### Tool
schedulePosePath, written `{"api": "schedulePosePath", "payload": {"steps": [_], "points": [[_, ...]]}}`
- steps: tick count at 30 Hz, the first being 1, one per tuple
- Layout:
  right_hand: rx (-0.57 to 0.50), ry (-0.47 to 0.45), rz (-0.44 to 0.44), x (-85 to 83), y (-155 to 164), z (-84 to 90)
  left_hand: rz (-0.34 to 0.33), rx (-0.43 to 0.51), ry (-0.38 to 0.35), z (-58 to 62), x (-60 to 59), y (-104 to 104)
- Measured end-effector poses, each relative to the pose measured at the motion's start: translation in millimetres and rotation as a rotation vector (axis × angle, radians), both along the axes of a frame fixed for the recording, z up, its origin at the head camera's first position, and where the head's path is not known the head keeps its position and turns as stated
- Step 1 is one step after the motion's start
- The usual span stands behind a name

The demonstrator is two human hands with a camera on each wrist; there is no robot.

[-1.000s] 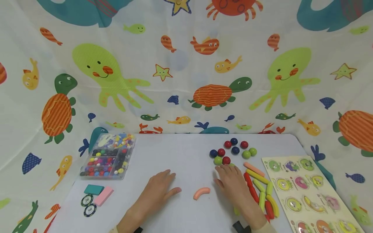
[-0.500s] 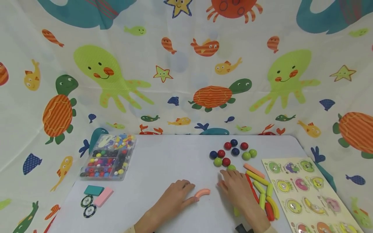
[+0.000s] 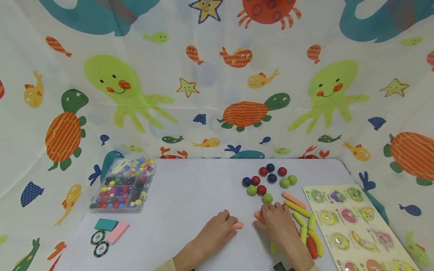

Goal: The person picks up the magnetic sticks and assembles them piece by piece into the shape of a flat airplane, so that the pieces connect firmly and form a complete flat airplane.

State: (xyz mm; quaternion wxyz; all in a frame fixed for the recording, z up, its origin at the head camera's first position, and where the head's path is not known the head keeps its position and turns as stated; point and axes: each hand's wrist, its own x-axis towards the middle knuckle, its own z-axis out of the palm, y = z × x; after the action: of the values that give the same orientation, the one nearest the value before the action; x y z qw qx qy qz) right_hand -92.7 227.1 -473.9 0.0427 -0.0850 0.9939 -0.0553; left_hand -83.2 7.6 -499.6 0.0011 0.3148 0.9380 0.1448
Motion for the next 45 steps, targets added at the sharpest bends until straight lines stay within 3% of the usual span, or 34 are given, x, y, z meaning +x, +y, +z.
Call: {"api": "schedulePosePath", "payload": {"steps": [5,14,24,29,37,45], "points": [[0.027,-0.023,-0.003,-2.6,-5.7,-1.1,0.088,0.048,-0.085,3.9,1.0,-9.0],[0.009,-0.046,0.052,-9.3,-22.6,-2.9,0.193,0.181,-0.212,11.3,1.1,-53.0],[-0.082,0.063,0.186,-14.9,-60.8,-8.2,0.307,0.276,-0.508,22.7,-8.8,-90.5],[-0.105,0.109,0.26,-18.6,-82.1,-12.5,0.334,0.286,-0.518,22.6,-10.4,-100.7],[-0.176,0.069,0.379,-21.2,-113.0,-14.7,0.337,0.309,-0.521,19.1,-7.4,-109.6],[-0.246,0.09,0.433,-21.1,-131.6,-19.1,0.349,0.313,-0.535,18.4,-7.1,-112.6]]}}
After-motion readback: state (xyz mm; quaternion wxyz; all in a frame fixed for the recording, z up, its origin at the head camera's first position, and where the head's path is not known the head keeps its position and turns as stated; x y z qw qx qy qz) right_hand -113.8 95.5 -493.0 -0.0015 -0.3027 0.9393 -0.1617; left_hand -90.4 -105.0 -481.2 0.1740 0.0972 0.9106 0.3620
